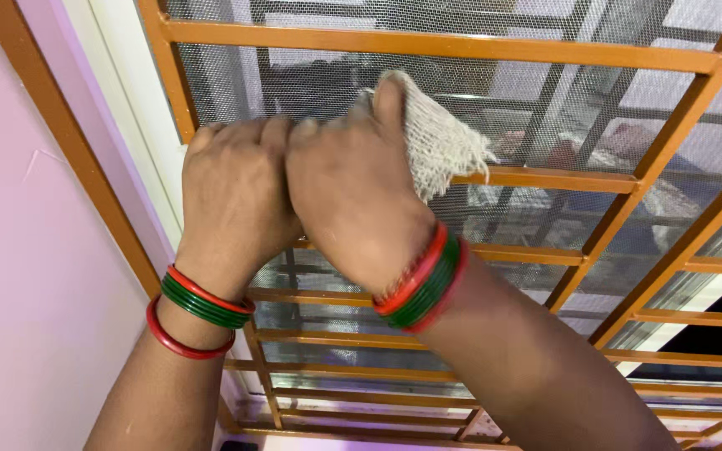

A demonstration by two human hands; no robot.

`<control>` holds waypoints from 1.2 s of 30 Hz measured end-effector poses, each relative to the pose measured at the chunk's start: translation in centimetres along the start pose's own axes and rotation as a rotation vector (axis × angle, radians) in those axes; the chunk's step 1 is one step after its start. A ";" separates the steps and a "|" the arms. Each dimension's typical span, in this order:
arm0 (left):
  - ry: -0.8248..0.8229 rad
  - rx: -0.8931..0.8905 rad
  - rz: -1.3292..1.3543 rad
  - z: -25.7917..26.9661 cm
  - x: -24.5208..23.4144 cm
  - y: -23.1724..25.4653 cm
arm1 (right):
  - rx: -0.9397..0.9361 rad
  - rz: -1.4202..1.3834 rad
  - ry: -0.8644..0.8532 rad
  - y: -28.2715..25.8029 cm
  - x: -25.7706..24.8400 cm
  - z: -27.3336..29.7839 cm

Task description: The person wipes a window screen with a cloth by hand, moving the cloth across the mesh and the frame.

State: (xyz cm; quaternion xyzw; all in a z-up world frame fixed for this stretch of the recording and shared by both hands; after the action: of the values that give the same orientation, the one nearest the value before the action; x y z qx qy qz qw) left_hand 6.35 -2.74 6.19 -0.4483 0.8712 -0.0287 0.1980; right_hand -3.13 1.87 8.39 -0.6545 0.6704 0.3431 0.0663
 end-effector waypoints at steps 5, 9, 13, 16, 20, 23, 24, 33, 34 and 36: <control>-0.050 -0.036 -0.033 -0.4 -0.4 -0.2 | 0.040 -0.251 -0.482 2.2 1.0 -3.2; -0.377 -0.170 0.003 -1.7 0.1 -0.4 | 0.097 -0.403 -0.585 4.2 0.6 -3.4; -0.279 -0.194 -0.011 -1.8 0.2 0.3 | 0.066 -0.512 -0.432 4.4 1.0 -2.2; -0.124 -0.222 -0.035 -0.4 0.4 1.0 | 0.033 -0.450 -0.283 3.9 0.9 -1.0; 0.105 -0.221 -0.064 1.1 1.4 1.8 | 0.025 -0.215 -0.010 1.9 0.5 2.1; 0.134 -0.263 -0.055 2.5 2.3 2.9 | -0.022 -0.151 0.199 1.1 -0.1 4.1; 0.136 -0.288 -0.085 3.1 2.5 3.5 | -0.039 -0.171 0.197 1.0 0.0 4.7; 0.029 -0.116 0.159 2.8 1.5 12.9 | -0.005 -0.054 0.182 9.0 -1.6 12.7; 0.030 -0.092 0.172 1.9 1.4 13.6 | 0.011 -0.042 0.191 9.8 -1.7 13.3; 0.022 -0.060 0.117 0.0 1.5 14.7 | 0.044 -0.014 0.208 11.0 -2.0 14.1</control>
State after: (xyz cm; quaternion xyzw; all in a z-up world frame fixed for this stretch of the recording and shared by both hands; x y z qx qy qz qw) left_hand -5.80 4.85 2.37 -0.4018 0.8986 0.0039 0.1761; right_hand -18.09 10.23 2.93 -0.6897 0.6764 0.2581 0.0131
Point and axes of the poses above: each hand's wrist, its own z-axis away from the middle knuckle, its own x-axis out of the palm, y = z × x, the point moved 4 cm from there along -z, towards the middle knuckle, and after that the axes turned 11 degrees about -z, right-handed, at the moved point
